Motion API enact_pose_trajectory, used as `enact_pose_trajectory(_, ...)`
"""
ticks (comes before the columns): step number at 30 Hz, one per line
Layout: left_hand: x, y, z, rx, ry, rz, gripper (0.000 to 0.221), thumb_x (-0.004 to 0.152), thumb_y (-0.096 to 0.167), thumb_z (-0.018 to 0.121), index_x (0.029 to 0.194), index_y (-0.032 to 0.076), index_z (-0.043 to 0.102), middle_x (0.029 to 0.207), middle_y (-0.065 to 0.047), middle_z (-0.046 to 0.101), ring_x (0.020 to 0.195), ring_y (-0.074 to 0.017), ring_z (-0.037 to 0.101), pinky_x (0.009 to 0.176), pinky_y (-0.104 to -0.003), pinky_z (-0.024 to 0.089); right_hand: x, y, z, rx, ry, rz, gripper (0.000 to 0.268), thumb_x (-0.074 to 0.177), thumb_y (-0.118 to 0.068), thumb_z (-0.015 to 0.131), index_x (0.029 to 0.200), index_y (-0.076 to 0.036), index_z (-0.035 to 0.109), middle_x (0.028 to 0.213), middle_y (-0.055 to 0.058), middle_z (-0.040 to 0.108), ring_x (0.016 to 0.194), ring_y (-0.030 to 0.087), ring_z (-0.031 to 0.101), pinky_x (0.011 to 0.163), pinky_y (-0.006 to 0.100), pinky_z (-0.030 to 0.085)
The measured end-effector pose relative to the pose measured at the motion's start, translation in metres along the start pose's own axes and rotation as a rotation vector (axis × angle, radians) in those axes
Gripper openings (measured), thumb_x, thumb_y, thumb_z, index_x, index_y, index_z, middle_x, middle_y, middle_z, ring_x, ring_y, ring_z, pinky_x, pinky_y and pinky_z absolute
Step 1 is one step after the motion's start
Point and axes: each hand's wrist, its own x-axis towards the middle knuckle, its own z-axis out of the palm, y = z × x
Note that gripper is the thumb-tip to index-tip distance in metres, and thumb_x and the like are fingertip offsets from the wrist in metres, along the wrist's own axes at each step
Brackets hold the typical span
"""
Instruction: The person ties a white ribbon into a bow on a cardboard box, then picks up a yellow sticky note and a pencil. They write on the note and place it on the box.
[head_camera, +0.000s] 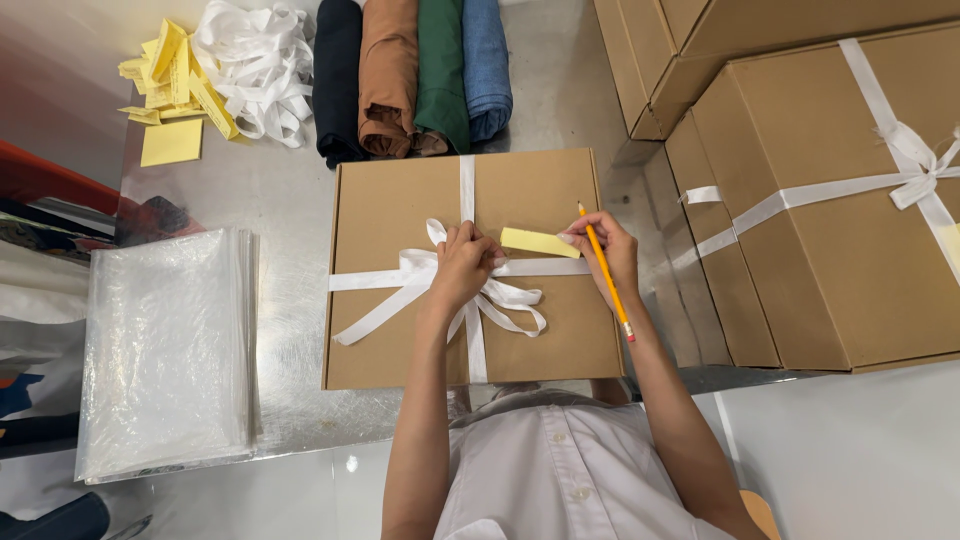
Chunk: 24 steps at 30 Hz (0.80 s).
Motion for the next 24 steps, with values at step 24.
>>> enact_pose_trajectory(24, -0.002, 0.003, -0.001, -0.004, 0.013, 0.007, 0.006, 0.09, 0.023, 0.072, 0.091, 0.018, 0.073, 0.099, -0.001, 0.047, 0.104, -0.024, 0.046, 0.091, -0.037, 0.038, -0.003, 0.007, -0.008, -0.061, -0.095, 0.002, 0.018, 0.089, 0.002, 0.076, 0.103, -0.006, 0.067, 0.092, 0.013, 0.074, 0.086, 0.015, 0.071, 0.083, 0.029, 0.056)
